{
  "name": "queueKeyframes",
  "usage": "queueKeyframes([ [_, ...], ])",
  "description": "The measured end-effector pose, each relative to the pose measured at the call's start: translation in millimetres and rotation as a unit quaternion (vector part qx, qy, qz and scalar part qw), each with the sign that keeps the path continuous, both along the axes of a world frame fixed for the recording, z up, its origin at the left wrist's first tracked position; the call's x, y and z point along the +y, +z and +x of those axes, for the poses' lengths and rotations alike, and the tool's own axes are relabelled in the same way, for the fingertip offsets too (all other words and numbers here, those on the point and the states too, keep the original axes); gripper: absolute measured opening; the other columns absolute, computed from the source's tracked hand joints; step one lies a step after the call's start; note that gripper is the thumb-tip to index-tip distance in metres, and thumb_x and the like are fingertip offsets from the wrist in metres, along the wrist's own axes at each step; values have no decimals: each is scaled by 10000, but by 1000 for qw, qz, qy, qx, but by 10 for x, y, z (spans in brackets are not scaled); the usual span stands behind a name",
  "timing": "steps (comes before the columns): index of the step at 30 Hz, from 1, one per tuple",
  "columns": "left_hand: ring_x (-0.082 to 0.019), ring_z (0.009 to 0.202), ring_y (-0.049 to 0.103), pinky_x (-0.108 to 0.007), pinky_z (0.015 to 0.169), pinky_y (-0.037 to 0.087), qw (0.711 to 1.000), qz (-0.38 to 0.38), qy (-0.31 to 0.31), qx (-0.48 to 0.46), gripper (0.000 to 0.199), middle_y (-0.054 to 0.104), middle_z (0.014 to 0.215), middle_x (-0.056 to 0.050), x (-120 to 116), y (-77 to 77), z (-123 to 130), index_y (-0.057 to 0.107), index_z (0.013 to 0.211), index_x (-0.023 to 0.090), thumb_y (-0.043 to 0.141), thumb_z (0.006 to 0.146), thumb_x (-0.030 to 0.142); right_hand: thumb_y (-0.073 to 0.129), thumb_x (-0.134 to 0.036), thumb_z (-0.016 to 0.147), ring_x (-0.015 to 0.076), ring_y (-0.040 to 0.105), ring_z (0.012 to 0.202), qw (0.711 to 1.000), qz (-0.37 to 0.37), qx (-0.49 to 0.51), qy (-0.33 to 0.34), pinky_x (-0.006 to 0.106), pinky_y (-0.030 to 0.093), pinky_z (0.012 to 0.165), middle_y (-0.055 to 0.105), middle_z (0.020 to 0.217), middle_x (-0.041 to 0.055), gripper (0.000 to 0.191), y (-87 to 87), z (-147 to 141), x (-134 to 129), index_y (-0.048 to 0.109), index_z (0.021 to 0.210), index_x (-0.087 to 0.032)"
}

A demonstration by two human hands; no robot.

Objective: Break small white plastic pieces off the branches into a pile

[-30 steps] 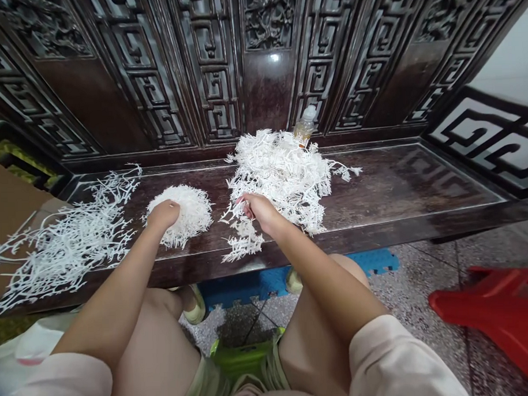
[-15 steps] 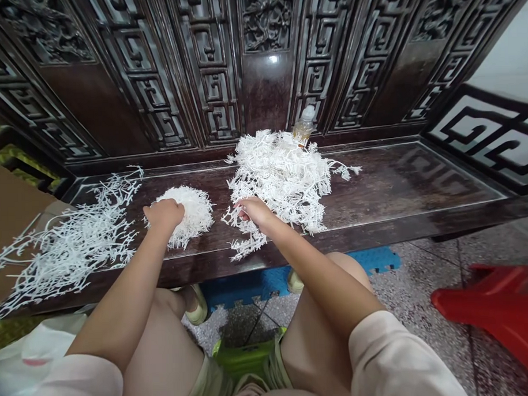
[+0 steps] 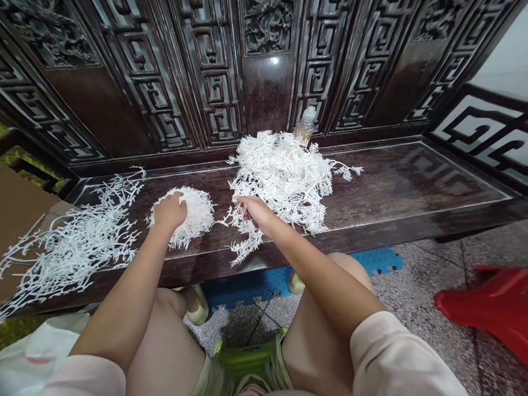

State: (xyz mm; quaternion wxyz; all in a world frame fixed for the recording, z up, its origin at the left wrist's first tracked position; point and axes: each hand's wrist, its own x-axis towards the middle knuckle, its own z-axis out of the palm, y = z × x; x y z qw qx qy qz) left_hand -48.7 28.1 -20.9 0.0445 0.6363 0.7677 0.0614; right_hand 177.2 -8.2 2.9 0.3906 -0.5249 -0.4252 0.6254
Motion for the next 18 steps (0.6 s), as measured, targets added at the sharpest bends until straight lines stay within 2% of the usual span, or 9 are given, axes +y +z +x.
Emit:
queueKeyframes([
  [3, -292, 1056, 430, -406, 862, 279, 1000, -6, -25, -17, 394, 505, 1133, -148, 21, -38, -19, 472, 1135, 193, 273, 818, 315, 485, -315, 718, 70, 344, 414, 1000, 6, 5, 16, 226, 272, 447, 415, 464, -29, 212, -2, 0, 5, 456, 572, -165],
  [7, -293, 1029, 441, -411, 854, 289, 999, -17, -32, -8, 368, 528, 1084, -143, 32, -35, -38, 551, 1001, 180, 263, 822, 323, 479, -323, 724, 77, 360, 427, 999, 9, 13, 28, 231, 294, 467, 428, 473, -24, 213, 3, 7, 8, 464, 581, -165],
  [10, -285, 1004, 455, -401, 828, 311, 1000, 13, -22, -12, 334, 541, 1055, -127, 19, -12, -25, 554, 982, 187, 293, 810, 304, 488, -320, 722, 80, 393, 454, 999, 1, 21, 27, 231, 325, 494, 457, 516, -17, 190, 20, 11, 0, 476, 613, -165],
  [13, -283, 1023, 442, -414, 858, 294, 996, 56, -58, -32, 287, 534, 1064, -110, 1, 14, 18, 570, 945, 195, 350, 787, 286, 518, -296, 709, 87, 437, 486, 999, -12, 24, 26, 240, 353, 528, 500, 576, -5, 144, 39, 6, -13, 493, 663, -162],
  [16, -254, 1014, 453, -407, 890, 285, 983, 116, -107, -99, 248, 522, 1073, -88, -27, 77, 100, 573, 928, 197, 400, 756, 247, 547, -249, 695, 92, 458, 504, 999, -20, 34, 11, 247, 363, 545, 517, 601, 2, 106, 51, -7, -22, 497, 692, -155],
  [18, -211, 959, 483, -361, 854, 333, 961, 151, -136, -186, 232, 532, 1027, -67, -83, 158, 195, 569, 902, 199, 403, 741, 204, 555, -227, 692, 94, 468, 515, 998, -27, 62, -4, 247, 364, 551, 519, 599, 0, 95, 54, -16, -21, 492, 701, -156],
])
